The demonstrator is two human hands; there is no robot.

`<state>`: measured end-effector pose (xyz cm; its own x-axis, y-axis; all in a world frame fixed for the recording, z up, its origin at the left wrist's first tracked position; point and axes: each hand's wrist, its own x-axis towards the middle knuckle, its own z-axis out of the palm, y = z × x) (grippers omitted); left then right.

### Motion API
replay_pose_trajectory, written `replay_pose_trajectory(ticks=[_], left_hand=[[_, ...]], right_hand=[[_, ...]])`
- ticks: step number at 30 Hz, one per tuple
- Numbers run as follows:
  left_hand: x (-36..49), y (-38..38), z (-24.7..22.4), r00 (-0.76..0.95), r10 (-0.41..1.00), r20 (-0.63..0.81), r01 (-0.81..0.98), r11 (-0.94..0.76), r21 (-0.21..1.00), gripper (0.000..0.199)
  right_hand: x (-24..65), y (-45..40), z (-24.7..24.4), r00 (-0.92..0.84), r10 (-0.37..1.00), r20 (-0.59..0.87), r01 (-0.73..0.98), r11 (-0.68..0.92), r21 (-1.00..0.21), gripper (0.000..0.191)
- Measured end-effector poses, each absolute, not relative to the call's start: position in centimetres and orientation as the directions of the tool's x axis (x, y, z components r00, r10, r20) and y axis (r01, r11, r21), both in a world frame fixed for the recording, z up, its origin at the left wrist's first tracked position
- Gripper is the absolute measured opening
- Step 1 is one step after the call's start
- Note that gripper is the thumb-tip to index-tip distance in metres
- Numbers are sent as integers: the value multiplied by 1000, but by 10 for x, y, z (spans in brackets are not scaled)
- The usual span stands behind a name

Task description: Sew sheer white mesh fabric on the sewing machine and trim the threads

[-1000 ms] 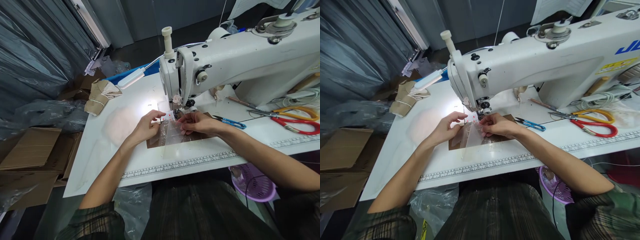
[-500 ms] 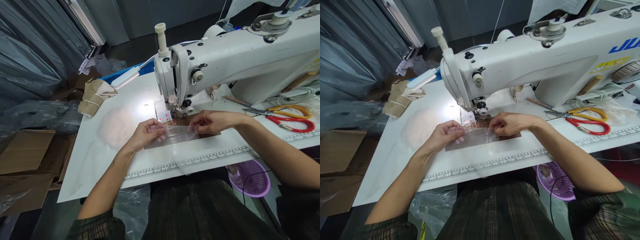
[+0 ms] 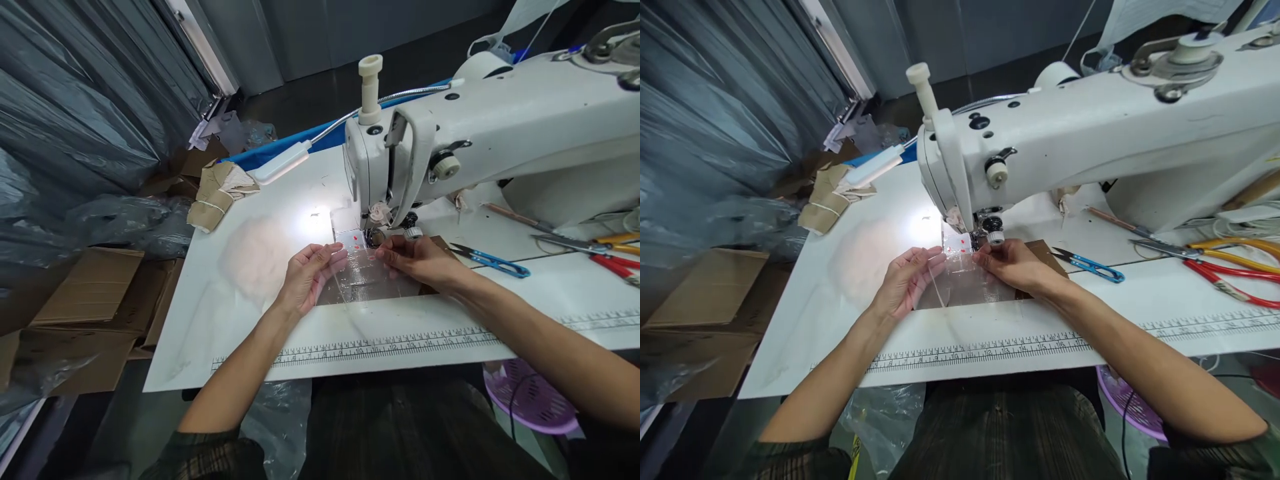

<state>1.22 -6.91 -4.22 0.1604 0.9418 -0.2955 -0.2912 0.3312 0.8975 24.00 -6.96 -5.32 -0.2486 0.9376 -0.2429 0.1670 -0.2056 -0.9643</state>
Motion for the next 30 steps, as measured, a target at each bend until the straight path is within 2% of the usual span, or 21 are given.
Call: replay_pose_trajectory(ticks=[6, 10, 14, 16, 18, 21, 23, 24, 26, 27, 28, 30], left_hand=[[15, -72, -44, 217, 947, -236, -341, 300, 891, 28], [17, -72, -44, 194, 952, -237, -353, 294, 888, 27], [21, -72, -45, 167, 948, -272, -320, 313, 894, 27], [22, -75, -43, 170, 948, -269, -299, 310, 903, 29], [20, -82, -38, 204, 941, -269, -247, 316, 916, 31], [13, -100, -26, 332, 890, -311, -51, 346, 937, 36], [8, -109, -19, 400, 853, -336, 110, 319, 941, 38], [6, -111, -18, 407, 851, -331, 180, 281, 943, 37], [5, -107, -20, 359, 901, -244, 316, 128, 940, 30], [5, -102, -23, 317, 937, -145, 397, 8, 918, 25], [5, -95, -26, 284, 959, -10, 489, -136, 861, 20], [5, -80, -34, 304, 907, 292, 669, -422, 612, 17]], right_hand=[[238, -73, -55, -187, 933, -307, -45, -320, -946, 52], [235, -73, -59, -151, 941, -303, -72, -316, -946, 53], [229, -75, -62, -164, 964, -208, -58, -220, -974, 52], [232, -81, -60, -239, 962, -130, 5, -132, -991, 48], [241, -92, -53, -396, 909, -130, 115, -91, -989, 44], [268, -109, -35, -660, 677, -326, 258, -203, -944, 37], [288, -114, -26, -712, 556, -430, 309, -302, -902, 34], [295, -112, -23, -696, 564, -444, 308, -325, -894, 35], [303, -103, -23, -582, 701, -412, 272, -310, -911, 36], [304, -96, -26, -493, 788, -369, 254, -275, -927, 36], [302, -89, -29, -399, 861, -314, 251, -227, -941, 35], [294, -76, -37, -251, 948, -195, 298, -115, -948, 32]])
